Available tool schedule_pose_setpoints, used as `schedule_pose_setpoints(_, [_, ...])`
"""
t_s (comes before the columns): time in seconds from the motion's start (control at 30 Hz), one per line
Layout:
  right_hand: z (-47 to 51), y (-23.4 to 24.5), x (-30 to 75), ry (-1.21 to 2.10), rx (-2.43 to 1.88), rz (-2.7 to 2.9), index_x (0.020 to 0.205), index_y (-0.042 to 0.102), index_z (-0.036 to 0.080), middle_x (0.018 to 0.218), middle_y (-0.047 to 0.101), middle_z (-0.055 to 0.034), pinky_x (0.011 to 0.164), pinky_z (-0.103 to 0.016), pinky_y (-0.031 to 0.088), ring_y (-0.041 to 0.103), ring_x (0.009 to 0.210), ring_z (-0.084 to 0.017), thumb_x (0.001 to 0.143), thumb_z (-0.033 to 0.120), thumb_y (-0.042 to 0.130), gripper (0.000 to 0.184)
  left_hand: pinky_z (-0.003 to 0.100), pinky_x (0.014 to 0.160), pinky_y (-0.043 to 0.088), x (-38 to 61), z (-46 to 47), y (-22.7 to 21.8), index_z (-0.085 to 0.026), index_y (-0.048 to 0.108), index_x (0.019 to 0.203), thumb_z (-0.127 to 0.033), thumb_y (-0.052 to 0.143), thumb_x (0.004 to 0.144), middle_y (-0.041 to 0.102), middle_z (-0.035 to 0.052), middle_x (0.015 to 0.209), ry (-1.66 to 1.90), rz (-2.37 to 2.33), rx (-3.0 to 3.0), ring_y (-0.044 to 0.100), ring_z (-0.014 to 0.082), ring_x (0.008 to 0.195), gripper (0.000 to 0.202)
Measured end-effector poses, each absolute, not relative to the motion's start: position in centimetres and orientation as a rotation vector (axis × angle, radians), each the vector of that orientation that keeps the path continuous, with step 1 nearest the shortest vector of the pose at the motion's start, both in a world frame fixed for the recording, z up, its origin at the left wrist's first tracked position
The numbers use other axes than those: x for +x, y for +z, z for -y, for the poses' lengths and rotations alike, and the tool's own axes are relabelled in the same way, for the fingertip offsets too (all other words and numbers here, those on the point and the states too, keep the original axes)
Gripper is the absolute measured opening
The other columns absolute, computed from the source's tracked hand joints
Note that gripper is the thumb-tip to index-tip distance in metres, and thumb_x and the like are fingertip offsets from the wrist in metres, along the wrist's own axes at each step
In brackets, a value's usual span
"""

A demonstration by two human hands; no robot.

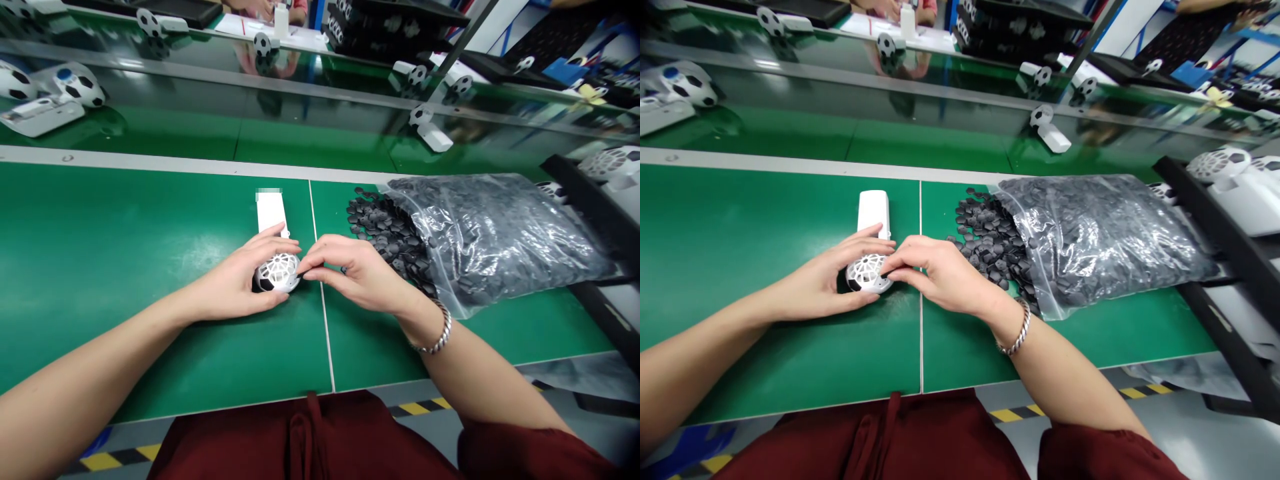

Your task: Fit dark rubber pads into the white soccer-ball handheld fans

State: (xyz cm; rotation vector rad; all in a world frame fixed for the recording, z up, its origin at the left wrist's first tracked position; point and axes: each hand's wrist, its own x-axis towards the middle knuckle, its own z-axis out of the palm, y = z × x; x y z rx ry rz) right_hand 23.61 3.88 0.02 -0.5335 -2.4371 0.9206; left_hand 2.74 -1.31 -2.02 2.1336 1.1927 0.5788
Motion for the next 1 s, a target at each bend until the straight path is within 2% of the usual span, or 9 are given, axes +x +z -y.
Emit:
schedule_pose_setpoints(0.27, [-3.8, 0.1, 23.7, 0.905, -0.492, 2.488, 0.082, 0.063, 0.019, 0.081, 0.066, -0.0014, 0.075, -0.026, 0.046, 0.059, 0.080, -0.012, 0.081, 0.017, 0.058, 0.005, 0.050, 0.107, 0.024, 2.8, 1.3, -1.9, -0.024, 0.042, 0.123, -0.026, 0.057, 0.074, 0.041, 0.0050, 0.137, 0.578, -1.216, 2.108, 0.017, 0.0273, 0.136, 0.051])
schedule_pose_setpoints(0.47, [-3.4, -0.7, 23.0, 0.833, -0.511, 2.512, 0.082, 0.061, 0.019, 0.085, 0.066, -0.0024, 0.077, -0.030, 0.044, 0.058, 0.086, -0.014, 0.083, 0.015, 0.054, 0.008, 0.048, 0.108, 0.026, 3.6, 1.6, -2.2, -0.022, 0.048, 0.116, -0.042, 0.060, 0.074, 0.050, 0.0063, 0.129, 0.682, -1.308, 2.043, 0.021, 0.0268, 0.135, 0.048])
schedule_pose_setpoints(0.63, [-3.6, -1.5, 22.6, 0.956, -0.568, 2.368, 0.076, 0.059, 0.018, 0.075, 0.061, -0.0006, 0.072, -0.027, 0.044, 0.056, 0.076, -0.012, 0.080, 0.019, 0.060, 0.004, 0.045, 0.108, 0.025, 4.1, 2.0, -2.2, -0.020, 0.049, 0.113, -0.034, 0.057, 0.076, 0.049, 0.0069, 0.129, 0.709, -1.365, 2.016, 0.018, 0.0255, 0.135, 0.040])
schedule_pose_setpoints(0.8, [-3.8, -2.2, 22.4, 1.150, -0.680, 2.243, 0.074, 0.054, 0.017, 0.073, 0.054, 0.0013, 0.065, -0.024, 0.044, 0.051, 0.068, -0.010, 0.077, 0.030, 0.063, 0.017, 0.046, 0.108, 0.026, 4.4, 2.1, -2.3, -0.021, 0.049, 0.109, -0.026, 0.056, 0.074, 0.052, 0.0059, 0.124, 0.743, -1.379, 2.007, 0.019, 0.0258, 0.135, 0.036])
schedule_pose_setpoints(1.0, [-5.0, -1.8, 23.0, 1.171, -0.867, 2.286, 0.073, 0.052, 0.016, 0.070, 0.055, 0.0021, 0.059, -0.021, 0.042, 0.050, 0.063, -0.009, 0.072, 0.034, 0.067, 0.023, 0.046, 0.107, 0.028, 4.7, 2.0, -2.2, -0.020, 0.050, 0.107, -0.024, 0.058, 0.072, 0.054, 0.0074, 0.120, 0.742, -1.352, 2.062, 0.023, 0.0272, 0.133, 0.036])
